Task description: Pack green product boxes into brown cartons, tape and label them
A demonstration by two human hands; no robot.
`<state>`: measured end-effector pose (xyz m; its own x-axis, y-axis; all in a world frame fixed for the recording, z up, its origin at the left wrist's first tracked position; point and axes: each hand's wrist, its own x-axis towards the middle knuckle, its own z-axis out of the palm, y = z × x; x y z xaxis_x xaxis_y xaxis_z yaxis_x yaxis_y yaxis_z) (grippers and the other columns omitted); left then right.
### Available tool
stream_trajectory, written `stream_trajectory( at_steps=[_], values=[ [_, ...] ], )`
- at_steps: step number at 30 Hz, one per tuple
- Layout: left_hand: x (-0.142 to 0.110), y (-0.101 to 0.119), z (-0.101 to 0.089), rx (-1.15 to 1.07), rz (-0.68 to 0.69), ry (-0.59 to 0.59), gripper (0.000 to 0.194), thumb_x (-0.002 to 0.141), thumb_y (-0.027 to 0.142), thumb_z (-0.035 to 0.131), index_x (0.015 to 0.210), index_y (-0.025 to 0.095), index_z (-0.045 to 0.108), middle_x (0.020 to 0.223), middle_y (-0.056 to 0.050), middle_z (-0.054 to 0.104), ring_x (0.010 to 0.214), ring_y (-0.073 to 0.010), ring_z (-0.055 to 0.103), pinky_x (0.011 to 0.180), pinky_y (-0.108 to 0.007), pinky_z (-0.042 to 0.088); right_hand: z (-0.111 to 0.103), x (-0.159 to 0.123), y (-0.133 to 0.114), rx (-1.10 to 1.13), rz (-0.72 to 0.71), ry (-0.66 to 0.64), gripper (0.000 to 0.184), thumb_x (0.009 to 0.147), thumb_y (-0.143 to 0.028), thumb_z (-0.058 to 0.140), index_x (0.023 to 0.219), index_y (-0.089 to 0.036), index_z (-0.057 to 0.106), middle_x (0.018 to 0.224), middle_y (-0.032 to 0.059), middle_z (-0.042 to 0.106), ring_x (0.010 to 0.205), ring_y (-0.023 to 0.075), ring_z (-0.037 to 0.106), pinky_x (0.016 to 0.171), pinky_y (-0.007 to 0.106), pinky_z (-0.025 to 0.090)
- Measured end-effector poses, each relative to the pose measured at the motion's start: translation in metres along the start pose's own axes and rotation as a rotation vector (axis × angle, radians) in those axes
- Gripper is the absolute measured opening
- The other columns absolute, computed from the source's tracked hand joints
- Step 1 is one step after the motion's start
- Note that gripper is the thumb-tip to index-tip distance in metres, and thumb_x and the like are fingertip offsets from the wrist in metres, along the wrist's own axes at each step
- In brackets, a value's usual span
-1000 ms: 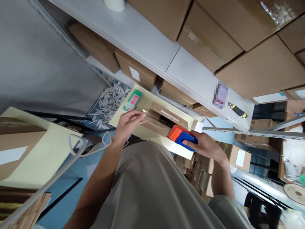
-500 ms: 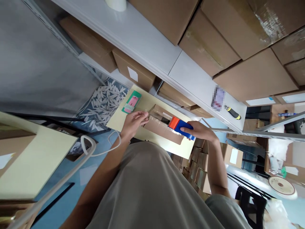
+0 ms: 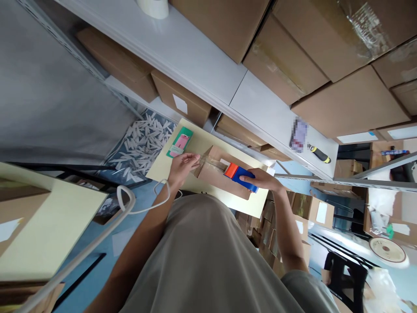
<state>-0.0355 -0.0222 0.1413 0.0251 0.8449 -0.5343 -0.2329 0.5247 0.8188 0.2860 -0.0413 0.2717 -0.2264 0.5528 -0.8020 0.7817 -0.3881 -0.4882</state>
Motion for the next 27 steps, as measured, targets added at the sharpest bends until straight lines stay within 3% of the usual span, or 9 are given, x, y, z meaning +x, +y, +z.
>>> stream_trajectory(
  at_steps=[9, 12, 16, 19, 21, 23, 25, 27],
  values=[
    [0.022, -0.037, 0.003, 0.164, -0.005, 0.053, 0.068, 0.059, 0.079, 0.088, 0.084, 0.018, 0.072, 0.077, -0.005, 0.074, 0.076, -0.0222, 0.071, 0.078, -0.038, 0.064, 0.007, 0.005, 0.001, -0.066, -0.028, 0.005, 0.069, 0.093, -0.089, 0.062, 0.09, -0.02, 0.066, 0.082, 0.0077, 0.079, 0.075, 0.0231, 0.076, 0.063, 0.031, 0.053],
    [0.022, -0.047, 0.0, 0.332, 0.095, 0.048, 0.065, 0.073, 0.082, 0.077, 0.089, 0.019, 0.077, 0.082, -0.008, 0.077, 0.079, -0.0235, 0.072, 0.08, -0.037, 0.061, 0.008, 0.005, 0.001, -0.069, -0.045, 0.013, 0.068, 0.093, -0.088, 0.062, 0.09, -0.02, 0.067, 0.081, 0.007, 0.079, 0.075, 0.023, 0.076, 0.064, 0.031, 0.052],
    [0.013, -0.039, -0.011, 0.73, 0.265, 0.083, 0.06, 0.091, 0.069, 0.069, 0.121, 0.02, 0.082, 0.091, -0.01, 0.08, 0.09, -0.0283, 0.076, 0.092, -0.041, 0.059, 0.011, 0.007, 0.004, -0.055, -0.032, 0.013, 0.068, 0.092, -0.088, 0.064, 0.087, -0.02, 0.066, 0.075, 0.0063, 0.077, 0.071, 0.0227, 0.075, 0.064, 0.031, 0.051],
    [0.004, -0.023, -0.003, 0.874, 0.462, 0.082, 0.063, 0.102, 0.059, 0.058, 0.147, 0.017, 0.072, 0.125, -0.018, 0.08, 0.122, -0.0346, 0.074, 0.113, -0.049, 0.054, 0.012, 0.008, 0.006, -0.091, -0.041, 0.027, 0.069, 0.092, -0.09, 0.062, 0.086, -0.021, 0.064, 0.072, 0.0054, 0.075, 0.071, 0.0224, 0.073, 0.066, 0.031, 0.051],
    [0.0, -0.013, 0.015, 0.928, 0.644, -0.022, 0.059, 0.11, 0.051, 0.048, 0.155, 0.018, 0.068, 0.156, -0.019, 0.067, 0.152, -0.0359, 0.056, 0.128, -0.054, 0.042, 0.011, 0.008, 0.006, -0.124, -0.065, 0.051, 0.069, 0.092, -0.09, 0.062, 0.085, -0.021, 0.064, 0.076, 0.0067, 0.076, 0.075, 0.0229, 0.073, 0.067, 0.03, 0.05],
    [-0.003, -0.009, 0.036, 1.003, 0.762, -0.205, 0.055, 0.113, 0.045, 0.042, 0.158, 0.023, 0.066, 0.174, -0.012, 0.052, 0.168, -0.0346, 0.036, 0.137, -0.056, 0.029, 0.009, 0.008, 0.006, -0.143, -0.092, 0.064, 0.07, 0.094, -0.09, 0.061, 0.085, -0.021, 0.066, 0.082, 0.008, 0.077, 0.078, 0.023, 0.073, 0.066, 0.03, 0.049],
    [-0.002, -0.01, 0.054, 1.092, 0.797, -0.338, 0.055, 0.114, 0.043, 0.04, 0.16, 0.027, 0.065, 0.18, -0.007, 0.044, 0.173, -0.0352, 0.026, 0.14, -0.061, 0.02, 0.008, 0.008, 0.007, -0.155, -0.108, 0.067, 0.071, 0.095, -0.09, 0.059, 0.084, -0.021, 0.066, 0.082, 0.0074, 0.075, 0.077, 0.0219, 0.07, 0.064, 0.03, 0.048],
    [0.0, -0.015, 0.063, 1.168, 0.793, -0.374, 0.055, 0.114, 0.042, 0.038, 0.161, 0.027, 0.064, 0.181, -0.007, 0.042, 0.173, -0.0368, 0.024, 0.14, -0.064, 0.016, 0.006, 0.008, 0.008, -0.161, -0.122, 0.063, 0.073, 0.094, -0.092, 0.057, 0.081, -0.021, 0.065, 0.078, 0.005, 0.071, 0.073, 0.0204, 0.067, 0.063, 0.029, 0.046]
  ],
)
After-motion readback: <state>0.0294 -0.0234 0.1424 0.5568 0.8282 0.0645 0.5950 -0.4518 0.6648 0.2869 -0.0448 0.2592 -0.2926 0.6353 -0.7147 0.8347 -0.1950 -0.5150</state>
